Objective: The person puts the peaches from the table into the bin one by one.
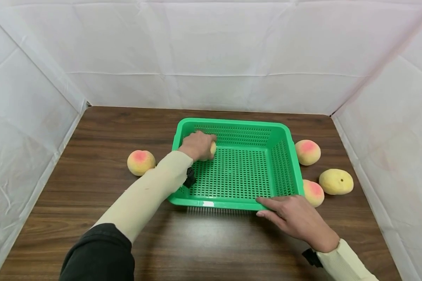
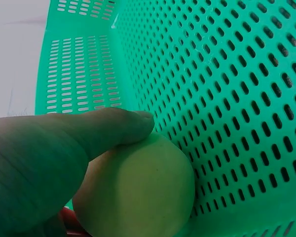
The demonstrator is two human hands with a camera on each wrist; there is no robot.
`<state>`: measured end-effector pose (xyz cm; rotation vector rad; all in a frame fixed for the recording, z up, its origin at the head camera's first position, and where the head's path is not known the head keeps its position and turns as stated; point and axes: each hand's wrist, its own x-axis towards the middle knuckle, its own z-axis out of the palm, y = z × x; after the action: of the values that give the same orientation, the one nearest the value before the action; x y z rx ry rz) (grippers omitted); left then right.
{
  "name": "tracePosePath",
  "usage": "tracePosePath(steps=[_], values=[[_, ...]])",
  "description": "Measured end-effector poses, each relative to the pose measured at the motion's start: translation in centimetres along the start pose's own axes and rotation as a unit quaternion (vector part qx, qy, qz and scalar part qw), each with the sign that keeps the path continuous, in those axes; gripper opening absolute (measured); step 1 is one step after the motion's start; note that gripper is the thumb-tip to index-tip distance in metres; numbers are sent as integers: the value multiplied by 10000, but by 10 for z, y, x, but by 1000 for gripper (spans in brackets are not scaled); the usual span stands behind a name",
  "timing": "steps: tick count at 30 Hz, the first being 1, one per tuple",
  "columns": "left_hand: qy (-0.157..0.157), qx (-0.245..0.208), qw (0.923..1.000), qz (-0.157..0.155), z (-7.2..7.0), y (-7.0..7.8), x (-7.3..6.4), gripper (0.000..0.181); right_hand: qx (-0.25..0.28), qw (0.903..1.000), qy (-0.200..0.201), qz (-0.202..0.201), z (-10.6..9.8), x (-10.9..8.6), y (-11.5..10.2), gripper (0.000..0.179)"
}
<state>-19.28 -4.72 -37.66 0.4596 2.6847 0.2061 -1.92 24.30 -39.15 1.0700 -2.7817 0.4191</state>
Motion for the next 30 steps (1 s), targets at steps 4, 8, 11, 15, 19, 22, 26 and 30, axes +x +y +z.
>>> tracePosePath(steps=[4, 8, 11, 15, 19, 22, 26, 30], values=[[-1, 154, 9998, -123, -4, 1, 0, 65, -6, 9999, 120, -116, 1, 3, 2, 31], [-11, 208, 9996, -175, -7, 0, 0, 67, -43, 9996, 199, -216, 1, 5, 3, 31], [-11, 188, 9996, -206, -8, 0, 0, 68, -48, 9995, 212, -223, 0, 6, 3, 31], [82, 149, 9994, -312, -8, 1, -3, 70, -48, 9995, 234, -210, 1, 7, 3, 31], [119, 32, 9989, -451, -7, 1, -9, 72, -7, 9995, 191, -241, 3, 5, 1, 31], [155, -17, 9987, -476, -9, 0, -15, 71, 26, 9996, 144, -247, 3, 5, -1, 31], [244, -42, 9989, -388, -16, 1, -20, 68, -9, 9997, 164, -197, 2, 4, -1, 31], [313, -27, 9992, -264, -21, 3, -23, 66, 4, 10000, 42, -60, 0, 2, -1, 31]])
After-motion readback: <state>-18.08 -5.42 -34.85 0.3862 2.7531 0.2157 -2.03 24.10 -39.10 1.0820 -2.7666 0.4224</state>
